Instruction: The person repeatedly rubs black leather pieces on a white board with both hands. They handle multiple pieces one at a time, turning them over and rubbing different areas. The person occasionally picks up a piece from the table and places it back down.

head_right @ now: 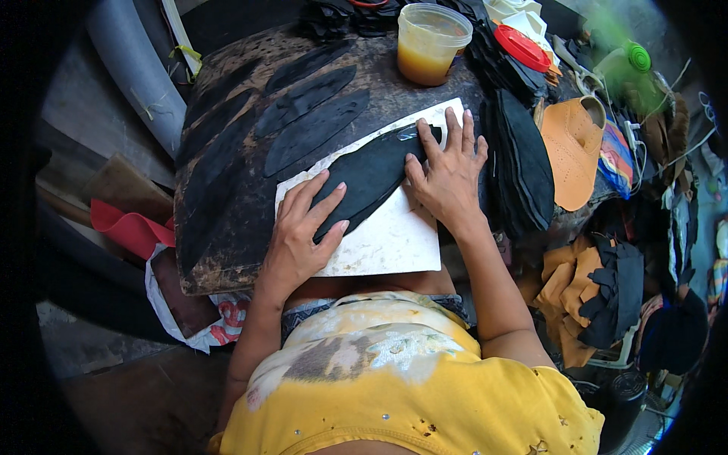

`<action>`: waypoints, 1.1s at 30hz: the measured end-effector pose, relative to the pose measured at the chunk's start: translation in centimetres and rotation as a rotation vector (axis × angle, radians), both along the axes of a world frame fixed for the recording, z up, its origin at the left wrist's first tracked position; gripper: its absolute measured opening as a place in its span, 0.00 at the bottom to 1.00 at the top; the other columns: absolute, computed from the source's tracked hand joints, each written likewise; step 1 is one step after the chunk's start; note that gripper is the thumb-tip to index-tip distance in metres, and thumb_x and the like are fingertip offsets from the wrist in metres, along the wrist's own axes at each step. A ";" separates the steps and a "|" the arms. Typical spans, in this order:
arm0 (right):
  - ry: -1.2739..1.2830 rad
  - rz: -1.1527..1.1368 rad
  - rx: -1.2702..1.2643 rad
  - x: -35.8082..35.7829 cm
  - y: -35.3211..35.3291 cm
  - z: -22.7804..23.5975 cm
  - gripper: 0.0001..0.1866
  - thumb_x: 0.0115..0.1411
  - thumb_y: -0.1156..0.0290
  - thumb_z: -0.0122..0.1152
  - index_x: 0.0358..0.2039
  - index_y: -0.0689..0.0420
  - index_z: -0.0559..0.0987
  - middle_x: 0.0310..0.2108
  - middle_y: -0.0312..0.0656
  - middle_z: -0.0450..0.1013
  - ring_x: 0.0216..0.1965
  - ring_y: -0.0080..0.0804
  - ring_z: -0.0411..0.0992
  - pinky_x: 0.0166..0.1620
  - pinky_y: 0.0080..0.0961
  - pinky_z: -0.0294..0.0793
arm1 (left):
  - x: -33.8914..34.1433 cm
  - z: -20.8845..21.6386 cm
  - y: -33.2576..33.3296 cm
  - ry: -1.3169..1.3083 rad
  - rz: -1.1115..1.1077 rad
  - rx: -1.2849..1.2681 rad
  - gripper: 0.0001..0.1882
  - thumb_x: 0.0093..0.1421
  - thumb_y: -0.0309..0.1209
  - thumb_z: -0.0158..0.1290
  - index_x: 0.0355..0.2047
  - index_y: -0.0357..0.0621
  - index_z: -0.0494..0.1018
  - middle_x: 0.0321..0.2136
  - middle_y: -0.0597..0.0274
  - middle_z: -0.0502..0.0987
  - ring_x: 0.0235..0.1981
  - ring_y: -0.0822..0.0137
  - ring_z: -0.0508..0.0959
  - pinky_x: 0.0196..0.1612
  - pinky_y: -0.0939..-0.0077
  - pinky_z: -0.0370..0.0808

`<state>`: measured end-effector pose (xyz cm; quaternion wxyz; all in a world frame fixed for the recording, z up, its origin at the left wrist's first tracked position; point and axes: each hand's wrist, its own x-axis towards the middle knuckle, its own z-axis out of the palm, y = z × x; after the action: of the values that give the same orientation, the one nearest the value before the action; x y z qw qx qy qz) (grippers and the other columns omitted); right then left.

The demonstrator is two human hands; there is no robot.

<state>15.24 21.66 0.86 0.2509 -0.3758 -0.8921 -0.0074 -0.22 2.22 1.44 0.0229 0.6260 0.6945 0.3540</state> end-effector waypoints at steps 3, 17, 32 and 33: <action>-0.071 0.081 0.059 0.4 -1.7 0.5 0.26 0.61 0.56 0.53 0.57 0.53 0.76 0.68 0.54 0.52 0.72 0.53 0.41 0.67 0.62 0.36 | 0.0 0.0 0.0 -0.031 0.008 -0.009 0.25 0.56 0.32 0.59 0.55 0.42 0.73 0.59 0.45 0.66 0.59 0.50 0.66 0.60 0.56 0.64; -0.211 0.032 -0.018 0.9 2.6 0.3 0.30 0.63 0.45 0.49 0.61 0.44 0.73 0.71 0.51 0.46 0.74 0.51 0.34 0.66 0.69 0.34 | 0.5 0.5 -1.0 -0.142 0.074 0.029 0.25 0.54 0.26 0.59 0.52 0.34 0.70 0.56 0.41 0.67 0.56 0.44 0.69 0.59 0.53 0.67; -0.312 0.342 -0.110 -0.2 1.0 1.7 0.25 0.71 0.47 0.31 0.63 0.27 0.68 0.74 0.38 0.40 0.74 0.45 0.28 0.66 0.67 0.20 | 0.5 -0.1 -2.0 -0.099 0.119 0.111 0.21 0.52 0.25 0.60 0.47 0.34 0.75 0.47 0.48 0.72 0.49 0.48 0.73 0.53 0.57 0.70; -0.304 0.283 -0.022 -0.2 1.1 1.9 0.24 0.71 0.47 0.31 0.63 0.27 0.69 0.74 0.39 0.40 0.74 0.45 0.28 0.66 0.66 0.20 | 0.5 -0.2 -1.9 -0.085 0.114 0.115 0.20 0.52 0.25 0.60 0.47 0.35 0.75 0.47 0.48 0.73 0.49 0.48 0.73 0.53 0.57 0.70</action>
<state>15.02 22.80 2.79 0.1078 -0.2437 -0.9636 -0.0189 0.30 0.30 1.26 -0.0038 0.5702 0.7057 0.4205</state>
